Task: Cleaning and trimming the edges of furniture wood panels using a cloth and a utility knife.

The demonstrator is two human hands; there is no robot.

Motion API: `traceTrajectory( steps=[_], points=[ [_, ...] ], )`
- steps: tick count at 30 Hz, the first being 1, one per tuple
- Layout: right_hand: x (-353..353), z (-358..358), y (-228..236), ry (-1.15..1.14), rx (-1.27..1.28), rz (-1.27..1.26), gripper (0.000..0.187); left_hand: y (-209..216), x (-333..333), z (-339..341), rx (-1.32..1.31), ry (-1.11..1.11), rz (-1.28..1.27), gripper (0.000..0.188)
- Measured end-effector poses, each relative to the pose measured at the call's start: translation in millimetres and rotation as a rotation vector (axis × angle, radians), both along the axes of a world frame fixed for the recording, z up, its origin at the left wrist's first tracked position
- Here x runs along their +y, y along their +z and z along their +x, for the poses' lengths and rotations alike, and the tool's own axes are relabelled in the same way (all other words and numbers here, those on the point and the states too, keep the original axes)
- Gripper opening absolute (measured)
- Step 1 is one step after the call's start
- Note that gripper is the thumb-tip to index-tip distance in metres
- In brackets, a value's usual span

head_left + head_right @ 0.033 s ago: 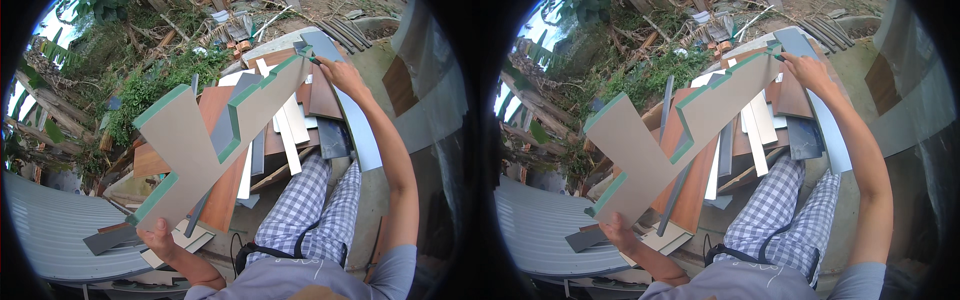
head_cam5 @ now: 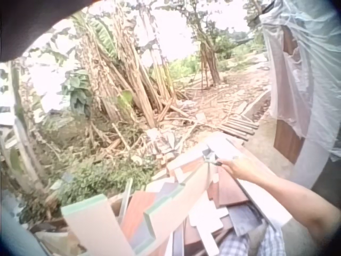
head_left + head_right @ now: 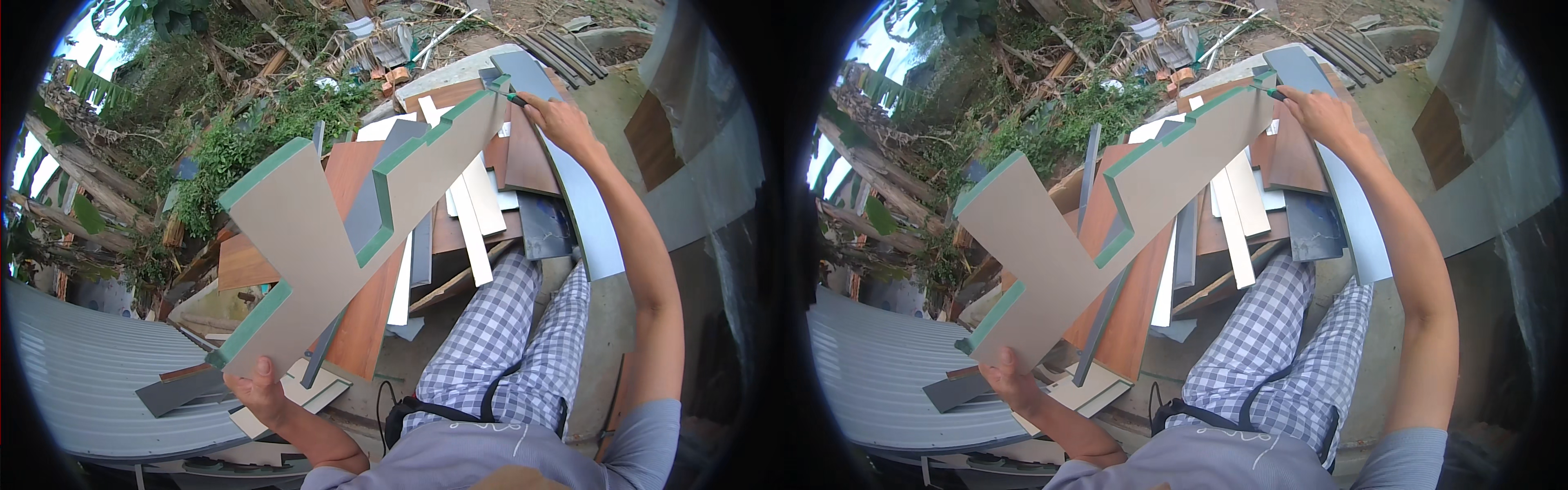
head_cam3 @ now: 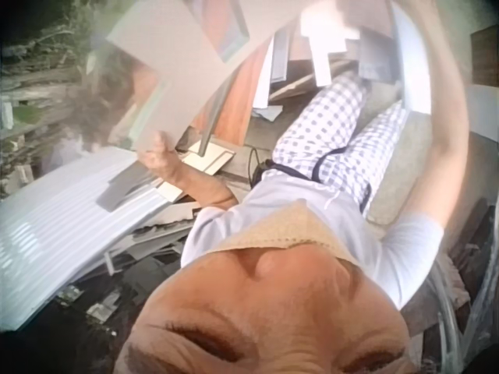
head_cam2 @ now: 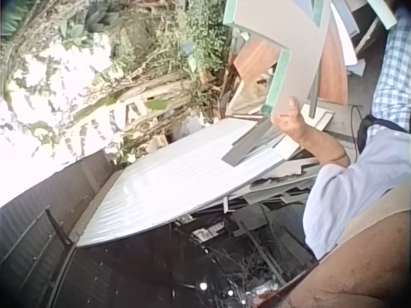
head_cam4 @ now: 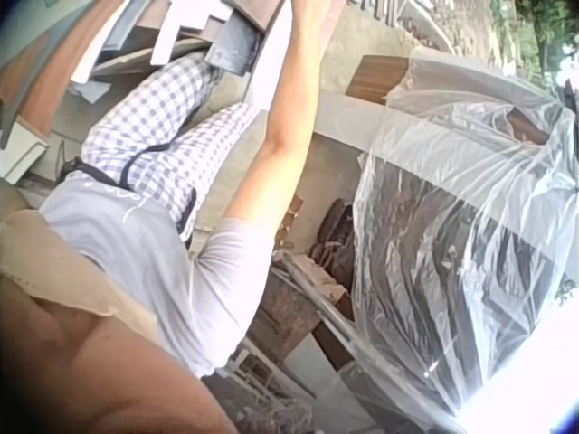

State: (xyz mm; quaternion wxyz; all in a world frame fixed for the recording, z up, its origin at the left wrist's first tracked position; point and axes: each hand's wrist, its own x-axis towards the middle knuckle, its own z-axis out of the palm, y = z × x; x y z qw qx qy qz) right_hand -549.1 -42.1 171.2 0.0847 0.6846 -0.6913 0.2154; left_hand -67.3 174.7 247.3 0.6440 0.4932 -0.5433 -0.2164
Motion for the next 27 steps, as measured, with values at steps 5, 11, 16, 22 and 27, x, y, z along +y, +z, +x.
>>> traceTrajectory(
  steps=[5, 11, 16, 22, 27],
  points=[
    [0, 0, 10, -0.074, 0.117, 0.089, 0.035, 4, 0, 0, -0.004, 0.003, 0.02, 0.052],
    [-11, -29, -14, -0.043, 0.232, -0.315, 0.036, 2, -5, -1, -0.004, -0.004, 0.027, 0.053],
    [-14, -28, -9, 0.003, -0.223, 0.1, 0.036, 3, -6, 2, -0.016, 0.031, 0.023, 0.054],
    [-27, -48, -19, -0.023, -0.223, 0.144, 0.037, 3, -10, 5, -0.017, 0.028, 0.019, 0.057],
    [-38, -48, -31, -0.079, -0.14, 0.077, 0.037, 1, -12, 10, 0.0, 0.046, -0.005, 0.058]
  ],
)
